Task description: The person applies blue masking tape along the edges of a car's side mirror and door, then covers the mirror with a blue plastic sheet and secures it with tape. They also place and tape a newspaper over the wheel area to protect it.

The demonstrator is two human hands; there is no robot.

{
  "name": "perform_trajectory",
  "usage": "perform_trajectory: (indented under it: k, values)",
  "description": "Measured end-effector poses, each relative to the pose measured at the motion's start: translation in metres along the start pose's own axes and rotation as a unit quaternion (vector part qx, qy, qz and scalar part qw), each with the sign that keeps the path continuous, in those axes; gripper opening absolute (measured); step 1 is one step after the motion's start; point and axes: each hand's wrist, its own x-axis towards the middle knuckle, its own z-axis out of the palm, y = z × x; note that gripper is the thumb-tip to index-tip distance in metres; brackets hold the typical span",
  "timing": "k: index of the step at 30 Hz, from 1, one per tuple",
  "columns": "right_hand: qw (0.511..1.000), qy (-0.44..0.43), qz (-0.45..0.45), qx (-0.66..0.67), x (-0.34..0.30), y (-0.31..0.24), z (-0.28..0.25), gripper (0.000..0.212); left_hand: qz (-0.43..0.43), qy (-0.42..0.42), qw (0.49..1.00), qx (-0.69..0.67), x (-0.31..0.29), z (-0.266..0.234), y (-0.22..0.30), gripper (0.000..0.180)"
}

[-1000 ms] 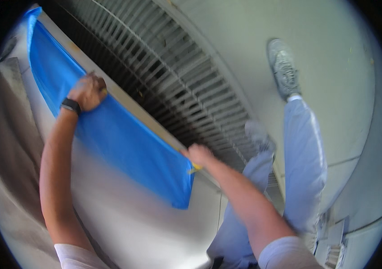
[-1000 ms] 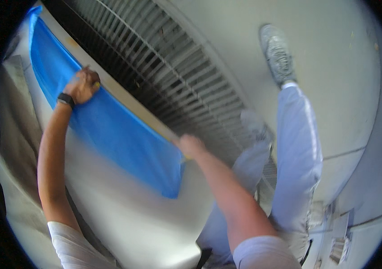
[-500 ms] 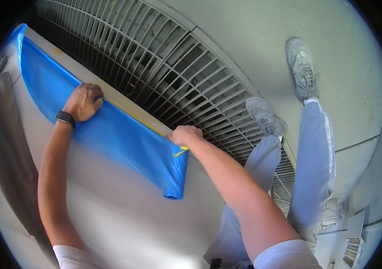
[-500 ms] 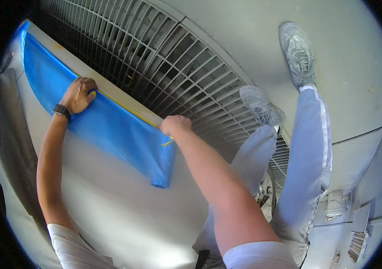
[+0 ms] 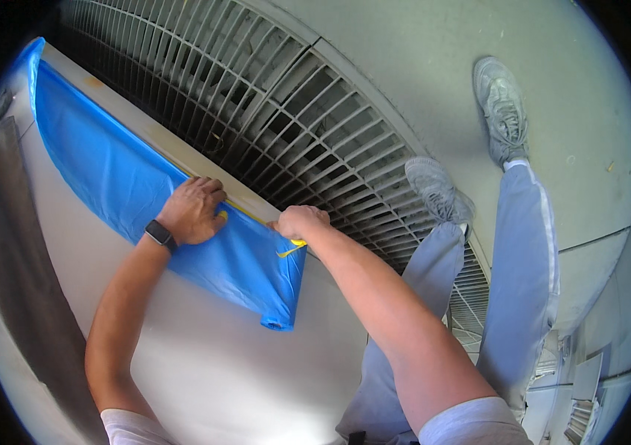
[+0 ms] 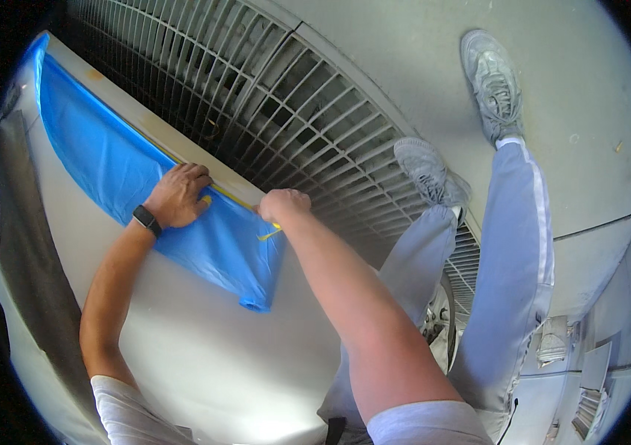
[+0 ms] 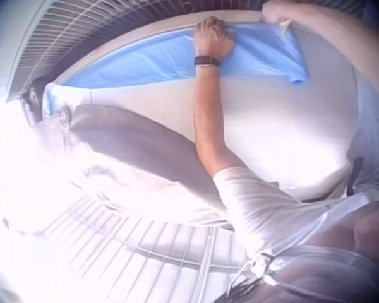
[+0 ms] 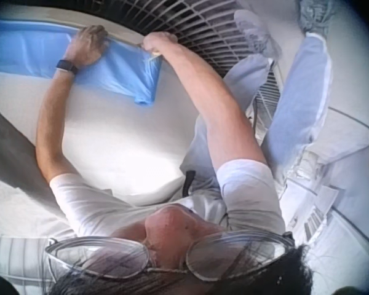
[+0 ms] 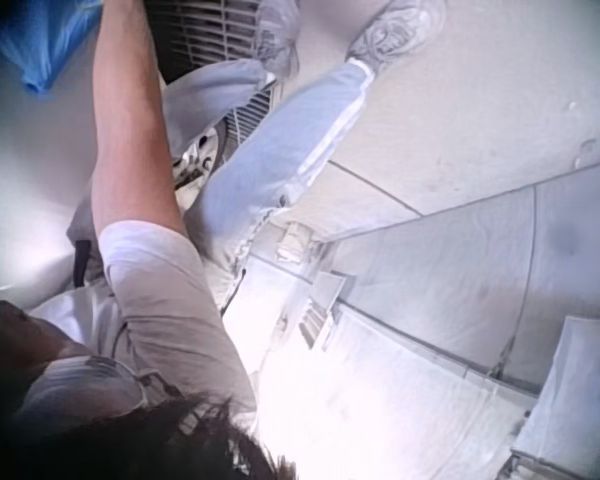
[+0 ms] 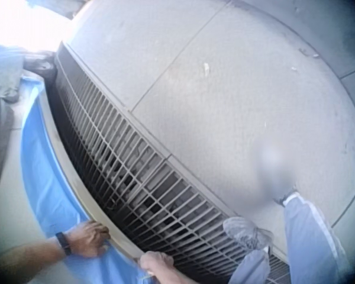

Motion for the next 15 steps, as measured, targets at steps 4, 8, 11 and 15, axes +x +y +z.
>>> perform_trajectory:
  k: [4, 8, 11, 15]
  values:
    - [1.000, -0.011, -0.004, -0.002, -0.003, 0.004, -0.002, 0.069, -0.023, -0.058, 0.998, -0.032, 0.004, 0.021, 0.035, 0.046]
    - [0.999, 0.012, -0.025, 0.046, -0.001, 0.018, 0.007, 0.069, -0.010, -0.054, 0.998, -0.011, 0.004, 0.035, 0.054, 0.046]
    - [0.997, 0.014, -0.043, 0.069, 0.006, 0.047, 0.023, 0.069, -0.023, -0.021, 0.999, -0.027, 0.000, 0.039, 0.056, 0.042]
    - [0.996, 0.026, -0.065, 0.060, 0.010, 0.119, 0.051, 0.068, -0.039, -0.006, 0.999, -0.015, -0.004, 0.044, 0.056, 0.041]
